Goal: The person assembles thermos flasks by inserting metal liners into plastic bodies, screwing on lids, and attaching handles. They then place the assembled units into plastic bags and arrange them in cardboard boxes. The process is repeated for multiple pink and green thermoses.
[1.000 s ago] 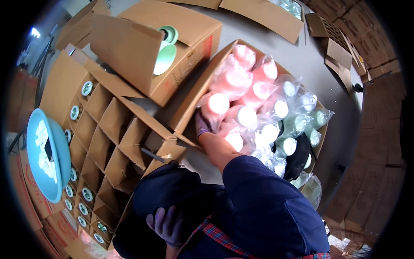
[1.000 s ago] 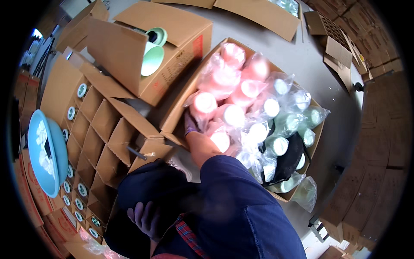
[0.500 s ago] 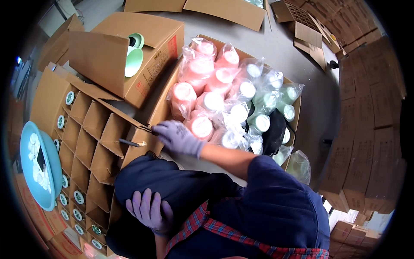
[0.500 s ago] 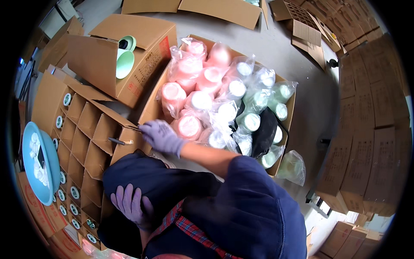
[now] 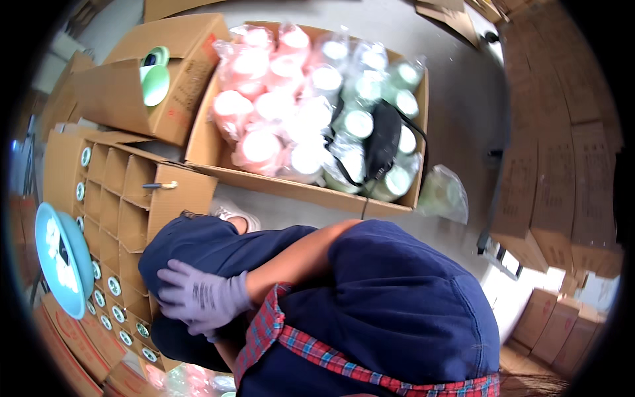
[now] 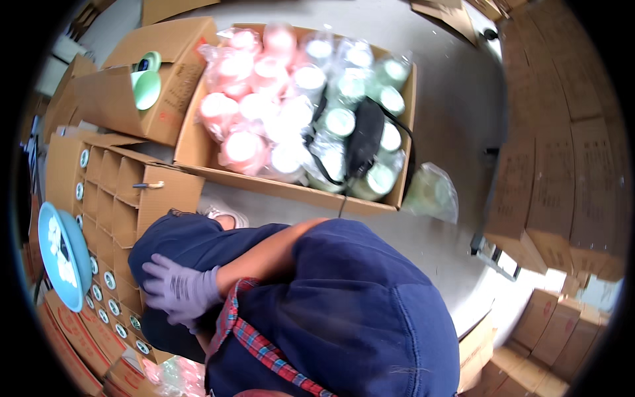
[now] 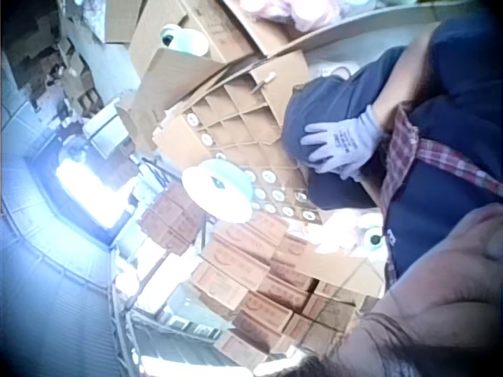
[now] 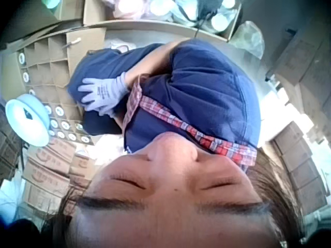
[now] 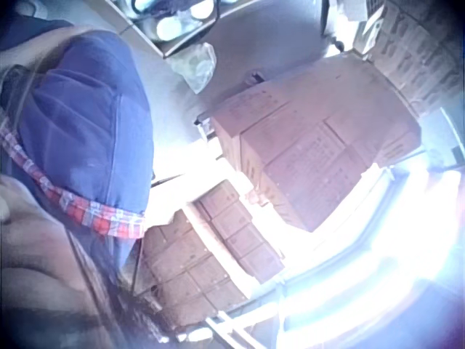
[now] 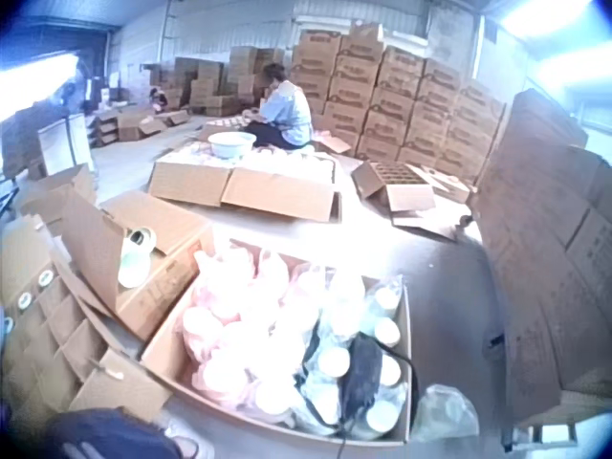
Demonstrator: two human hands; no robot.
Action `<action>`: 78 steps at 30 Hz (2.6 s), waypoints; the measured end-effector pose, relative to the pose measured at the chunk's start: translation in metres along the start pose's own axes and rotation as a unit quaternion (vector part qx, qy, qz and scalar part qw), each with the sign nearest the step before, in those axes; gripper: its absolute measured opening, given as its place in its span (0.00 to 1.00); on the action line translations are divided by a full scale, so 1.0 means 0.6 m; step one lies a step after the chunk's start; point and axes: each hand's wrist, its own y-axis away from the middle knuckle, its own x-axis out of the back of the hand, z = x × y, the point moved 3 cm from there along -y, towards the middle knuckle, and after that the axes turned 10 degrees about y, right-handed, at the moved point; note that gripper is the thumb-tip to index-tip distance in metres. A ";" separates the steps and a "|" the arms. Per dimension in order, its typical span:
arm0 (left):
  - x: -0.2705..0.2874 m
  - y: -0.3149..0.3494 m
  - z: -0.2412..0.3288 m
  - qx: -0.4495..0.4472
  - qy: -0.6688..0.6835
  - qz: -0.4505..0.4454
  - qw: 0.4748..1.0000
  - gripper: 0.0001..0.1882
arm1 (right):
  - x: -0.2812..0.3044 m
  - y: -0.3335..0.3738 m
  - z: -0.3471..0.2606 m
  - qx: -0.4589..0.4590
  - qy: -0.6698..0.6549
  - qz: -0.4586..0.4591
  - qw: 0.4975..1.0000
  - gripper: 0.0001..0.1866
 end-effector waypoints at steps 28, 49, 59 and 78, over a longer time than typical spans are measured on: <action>0.055 -0.015 -0.115 0.200 0.044 -0.033 0.978 0.18 | 0.428 1.078 0.153 -0.469 0.568 -0.296 0.608 0.16; 0.040 0.009 -0.006 0.155 0.066 -0.044 0.985 0.13 | 0.910 0.788 0.107 -0.767 0.553 -0.156 0.284 0.15; 0.053 0.019 0.031 0.125 0.065 -0.007 0.990 0.14 | 0.691 0.083 0.271 -0.556 0.394 -0.011 0.732 0.27; 0.075 0.036 0.015 0.237 0.018 0.028 0.971 0.16 | 0.003 -0.127 0.776 -0.382 0.370 -0.568 0.628 0.16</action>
